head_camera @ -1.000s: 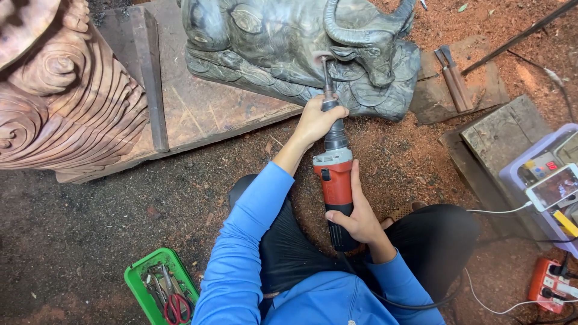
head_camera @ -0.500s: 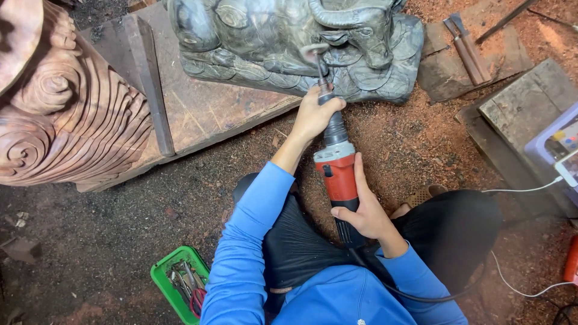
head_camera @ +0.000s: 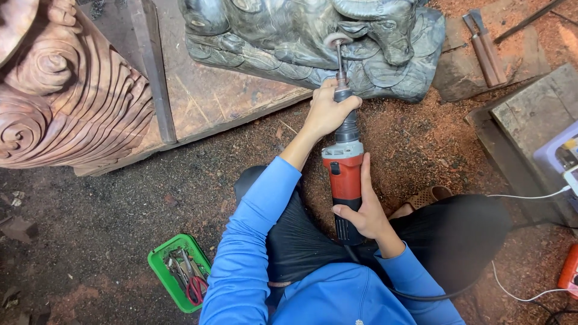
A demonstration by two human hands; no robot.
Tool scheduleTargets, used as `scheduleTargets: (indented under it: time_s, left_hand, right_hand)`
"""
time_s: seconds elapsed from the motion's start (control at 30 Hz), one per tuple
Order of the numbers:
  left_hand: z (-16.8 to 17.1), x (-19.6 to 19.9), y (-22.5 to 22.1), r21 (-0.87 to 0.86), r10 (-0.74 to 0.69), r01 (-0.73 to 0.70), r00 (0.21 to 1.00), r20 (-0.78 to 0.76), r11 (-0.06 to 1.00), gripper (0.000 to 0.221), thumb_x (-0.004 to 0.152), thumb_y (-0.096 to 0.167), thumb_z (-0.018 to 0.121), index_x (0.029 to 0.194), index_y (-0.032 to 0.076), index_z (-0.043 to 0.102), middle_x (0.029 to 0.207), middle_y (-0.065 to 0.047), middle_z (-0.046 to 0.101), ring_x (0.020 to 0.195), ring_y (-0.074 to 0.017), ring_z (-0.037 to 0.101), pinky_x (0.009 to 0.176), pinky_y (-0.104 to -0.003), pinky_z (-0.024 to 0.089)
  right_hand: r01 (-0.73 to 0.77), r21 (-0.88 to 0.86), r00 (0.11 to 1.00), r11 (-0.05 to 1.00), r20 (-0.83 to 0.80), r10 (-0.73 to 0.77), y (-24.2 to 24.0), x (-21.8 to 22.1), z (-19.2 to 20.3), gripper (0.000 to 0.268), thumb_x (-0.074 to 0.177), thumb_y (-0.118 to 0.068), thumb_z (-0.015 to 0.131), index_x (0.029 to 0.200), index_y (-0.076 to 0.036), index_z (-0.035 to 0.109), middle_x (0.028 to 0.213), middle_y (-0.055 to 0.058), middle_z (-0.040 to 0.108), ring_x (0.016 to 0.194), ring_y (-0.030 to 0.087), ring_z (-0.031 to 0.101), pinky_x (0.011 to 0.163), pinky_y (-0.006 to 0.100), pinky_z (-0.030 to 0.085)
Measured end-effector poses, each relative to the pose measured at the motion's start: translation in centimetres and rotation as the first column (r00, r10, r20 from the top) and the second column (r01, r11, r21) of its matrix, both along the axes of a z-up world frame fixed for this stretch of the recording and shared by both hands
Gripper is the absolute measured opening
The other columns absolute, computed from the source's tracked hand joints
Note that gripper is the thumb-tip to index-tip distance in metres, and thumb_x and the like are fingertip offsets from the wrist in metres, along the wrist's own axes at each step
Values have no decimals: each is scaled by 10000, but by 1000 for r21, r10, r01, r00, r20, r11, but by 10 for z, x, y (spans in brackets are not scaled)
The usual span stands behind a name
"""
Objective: Sanding a wooden buffalo sculpture using a handheld power sander to smooth the surface.
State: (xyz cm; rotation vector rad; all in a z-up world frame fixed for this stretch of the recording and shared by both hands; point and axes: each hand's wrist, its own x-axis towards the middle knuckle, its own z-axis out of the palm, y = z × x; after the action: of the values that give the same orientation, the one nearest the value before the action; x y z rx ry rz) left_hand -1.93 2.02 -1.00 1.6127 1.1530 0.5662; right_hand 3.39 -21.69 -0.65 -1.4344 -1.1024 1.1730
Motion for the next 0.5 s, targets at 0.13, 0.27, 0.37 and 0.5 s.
scheduleTargets:
  time_s: [0.13,0.27,0.37,0.5]
  left_hand:
    - [-24,3,6,-27,5,-2,995,96,1000,404,691,325,797,970,34,804,1262,-72,644,1108,-353,695,985,-463,516]
    - [-30,-1,3,-78,-7,25,975,221,997,375,694,279,814,951,10,764,1315,-112,621,1154,-366,670,992,-463,503]
    - [-30,-4,0,-53,-22,39,954,300,998,310,706,243,803,836,-32,747,1376,-162,610,1170,-400,658,1001,-490,488]
    - [-33,-10,-8,-93,32,6,913,407,996,256,702,240,804,755,1,728,1390,-154,614,1175,-345,646,1007,-461,482]
  right_hand:
    - [-12,-10,1000,1000,12,12,1,2,0,1231,797,-243,778,1639,-137,-113,1537,374,318,1330,560,436,989,690,341]
    - [-34,-32,999,999,34,35,-3,6,-4,1233,791,-206,774,1641,-136,-117,1339,361,542,1109,492,647,871,618,467]
    - [-63,-58,997,996,37,66,-10,10,-9,1253,777,-195,781,1636,-123,-128,1306,374,566,1082,513,656,850,623,484]
    - [-96,-96,992,991,66,103,-14,15,-5,1254,762,-245,793,1639,-109,-92,1340,359,565,1098,518,652,820,640,481]
